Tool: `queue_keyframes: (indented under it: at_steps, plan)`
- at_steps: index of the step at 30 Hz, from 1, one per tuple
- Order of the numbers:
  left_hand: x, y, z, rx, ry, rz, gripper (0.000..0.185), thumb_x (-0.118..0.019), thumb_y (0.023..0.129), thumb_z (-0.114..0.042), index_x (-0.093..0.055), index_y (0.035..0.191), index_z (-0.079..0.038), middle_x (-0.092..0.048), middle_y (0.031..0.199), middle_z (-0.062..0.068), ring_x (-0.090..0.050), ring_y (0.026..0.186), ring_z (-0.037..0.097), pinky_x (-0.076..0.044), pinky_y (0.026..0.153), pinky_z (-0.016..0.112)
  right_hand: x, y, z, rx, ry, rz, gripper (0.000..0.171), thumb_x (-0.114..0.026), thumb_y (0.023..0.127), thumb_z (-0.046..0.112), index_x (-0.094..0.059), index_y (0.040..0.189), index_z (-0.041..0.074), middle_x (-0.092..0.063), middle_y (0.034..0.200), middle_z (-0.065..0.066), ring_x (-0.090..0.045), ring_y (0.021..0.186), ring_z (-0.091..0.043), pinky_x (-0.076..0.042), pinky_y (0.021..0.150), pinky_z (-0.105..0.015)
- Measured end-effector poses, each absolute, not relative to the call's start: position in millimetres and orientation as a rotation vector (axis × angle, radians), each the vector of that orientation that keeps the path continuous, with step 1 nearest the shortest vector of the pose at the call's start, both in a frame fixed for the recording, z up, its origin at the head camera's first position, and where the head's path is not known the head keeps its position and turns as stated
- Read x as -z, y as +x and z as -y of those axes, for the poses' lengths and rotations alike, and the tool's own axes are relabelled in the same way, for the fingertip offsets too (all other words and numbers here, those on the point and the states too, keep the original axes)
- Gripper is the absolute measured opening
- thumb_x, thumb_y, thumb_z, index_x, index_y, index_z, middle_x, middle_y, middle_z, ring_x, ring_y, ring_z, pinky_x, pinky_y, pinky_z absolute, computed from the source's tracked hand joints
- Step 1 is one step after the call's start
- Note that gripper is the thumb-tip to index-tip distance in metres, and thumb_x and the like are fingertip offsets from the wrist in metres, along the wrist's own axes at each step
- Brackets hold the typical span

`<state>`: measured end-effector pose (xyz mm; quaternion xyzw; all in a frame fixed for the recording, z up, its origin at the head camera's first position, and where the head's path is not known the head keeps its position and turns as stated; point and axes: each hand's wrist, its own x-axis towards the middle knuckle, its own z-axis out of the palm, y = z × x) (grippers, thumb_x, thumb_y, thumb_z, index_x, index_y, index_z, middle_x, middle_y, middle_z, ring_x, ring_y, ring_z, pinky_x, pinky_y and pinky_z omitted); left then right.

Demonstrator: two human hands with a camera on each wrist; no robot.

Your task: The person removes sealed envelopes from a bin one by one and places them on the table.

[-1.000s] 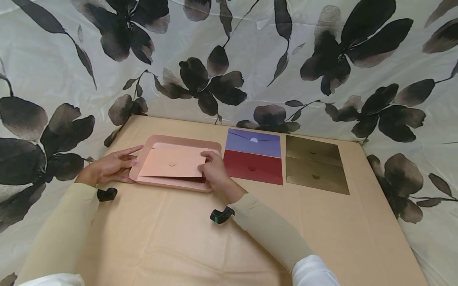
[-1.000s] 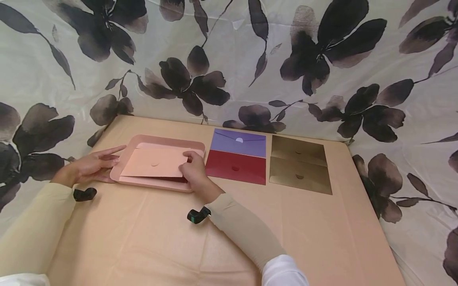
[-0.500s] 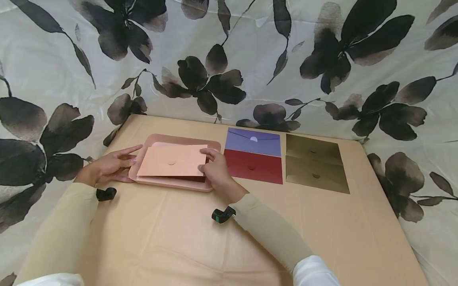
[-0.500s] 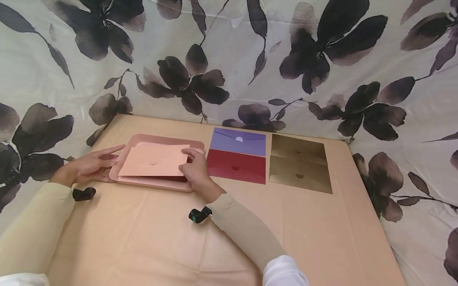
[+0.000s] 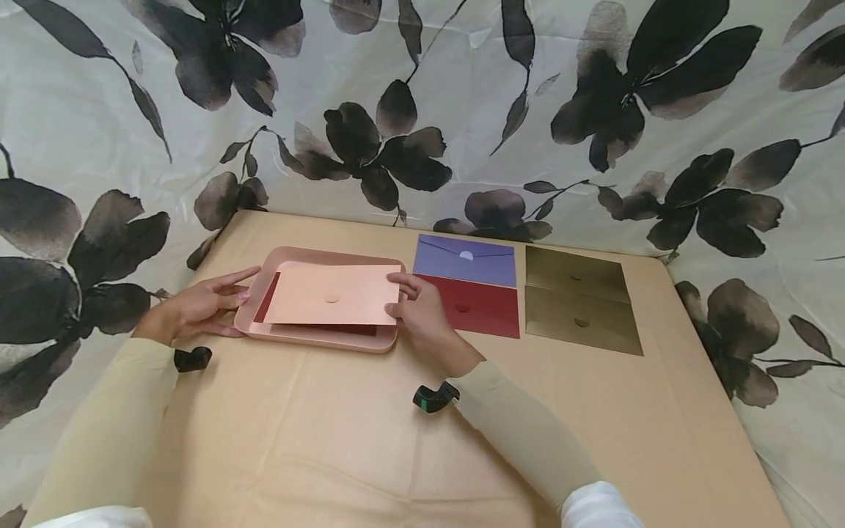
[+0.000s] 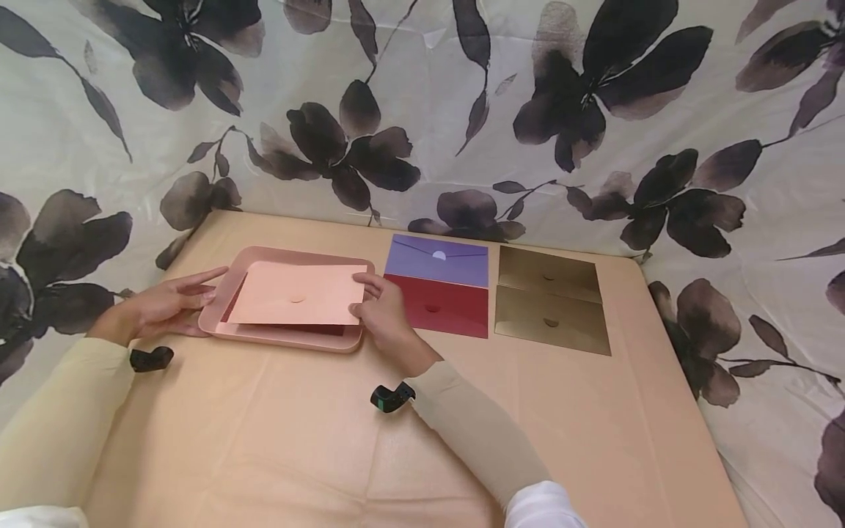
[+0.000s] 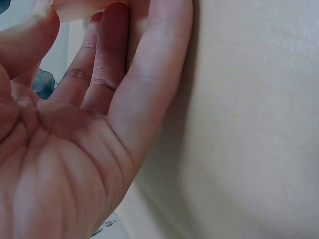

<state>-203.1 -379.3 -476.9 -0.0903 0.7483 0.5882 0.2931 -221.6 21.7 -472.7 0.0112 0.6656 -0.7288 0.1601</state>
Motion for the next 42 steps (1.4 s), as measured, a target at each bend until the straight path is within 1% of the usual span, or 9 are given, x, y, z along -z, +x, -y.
queue_keyframes:
  at_steps: [2,5,8,12,15,22,28,35,42]
  plan:
    - [478,-203,380,-1.569,-0.245,-1.99,0.077,-0.055,0.108,-0.021,-0.008,0.166,-0.044,-0.005,0.173,0.02,-0.062,0.118,0.017,-0.058,0.099,0.058,471,-222,-28,2.071,0.045,-1.9,0.057,-0.065,0.087,-0.018,-0.066,0.137,0.009,-0.069,0.138,-0.014,-0.071,0.099,-0.018,-0.065,0.078,-0.035]
    - [480,-201,382,-1.583,-0.246,-1.98,0.078,-0.056,0.108,-0.022,-0.008,0.166,-0.044,-0.005,0.173,0.02,-0.061,0.118,0.015,-0.057,0.1,0.059,470,-223,-36,2.059,0.054,-1.891,0.058,-0.065,0.088,-0.018,-0.066,0.138,0.01,-0.068,0.14,-0.013,-0.073,0.094,-0.02,-0.065,0.081,-0.039]
    - [479,-201,382,-1.6,-0.245,-1.969,0.078,-0.055,0.108,-0.021,-0.008,0.166,-0.044,-0.005,0.173,0.019,-0.061,0.117,0.014,-0.056,0.1,0.061,469,-224,-42,2.047,0.062,-1.897,0.058,-0.065,0.088,-0.017,-0.067,0.138,0.012,-0.068,0.139,-0.012,-0.072,0.088,-0.018,-0.065,0.077,-0.035]
    - [478,-201,381,-1.606,-0.241,-1.971,0.077,-0.054,0.109,-0.02,-0.009,0.166,-0.044,-0.005,0.172,0.02,-0.061,0.116,0.014,-0.057,0.099,0.06,467,-225,-49,2.042,0.06,-1.925,0.057,-0.066,0.088,-0.016,-0.067,0.137,0.013,-0.069,0.138,-0.011,-0.072,0.088,-0.018,-0.065,0.075,-0.032]
    - [477,-202,381,-1.603,-0.239,-1.976,0.077,-0.054,0.109,-0.02,-0.009,0.166,-0.044,-0.006,0.172,0.02,-0.061,0.115,0.015,-0.057,0.099,0.059,467,-226,-54,2.045,0.057,-1.935,0.057,-0.066,0.088,-0.017,-0.068,0.137,0.012,-0.069,0.138,-0.013,-0.072,0.087,-0.018,-0.065,0.076,-0.033]
    - [479,-203,381,-1.602,-0.248,-1.979,0.076,-0.051,0.109,-0.017,-0.009,0.166,-0.044,-0.006,0.172,0.02,-0.06,0.116,0.015,-0.057,0.099,0.06,468,-227,-62,2.046,0.073,-1.915,0.056,-0.066,0.088,-0.016,-0.068,0.137,0.012,-0.069,0.138,-0.012,-0.073,0.087,-0.018,-0.065,0.075,-0.033]
    - [480,-203,381,-1.611,-0.243,-1.975,0.076,-0.052,0.109,-0.019,-0.009,0.166,-0.044,-0.008,0.171,0.02,-0.062,0.115,0.014,-0.057,0.099,0.06,466,-226,-68,2.036,0.085,-1.923,0.055,-0.066,0.089,-0.015,-0.068,0.137,0.013,-0.069,0.139,-0.012,-0.073,0.087,-0.018,-0.065,0.075,-0.031]
    - [481,-200,381,-1.613,-0.25,-1.979,0.075,-0.052,0.109,-0.018,-0.009,0.166,-0.043,-0.009,0.17,0.019,-0.063,0.112,0.012,-0.057,0.098,0.06,464,-225,-77,2.018,0.101,-1.93,0.054,-0.067,0.09,-0.012,-0.068,0.137,0.015,-0.069,0.139,-0.01,-0.073,0.084,-0.018,-0.062,0.068,-0.025]
    - [481,-202,380,-1.606,-0.247,-1.987,0.075,-0.054,0.109,-0.023,-0.009,0.166,-0.043,-0.008,0.171,0.02,-0.063,0.113,0.013,-0.057,0.098,0.059,464,-226,-87,2.04,0.137,-1.911,0.055,-0.067,0.091,-0.013,-0.068,0.137,0.016,-0.068,0.14,-0.009,-0.076,0.088,-0.018,-0.064,0.074,-0.029]
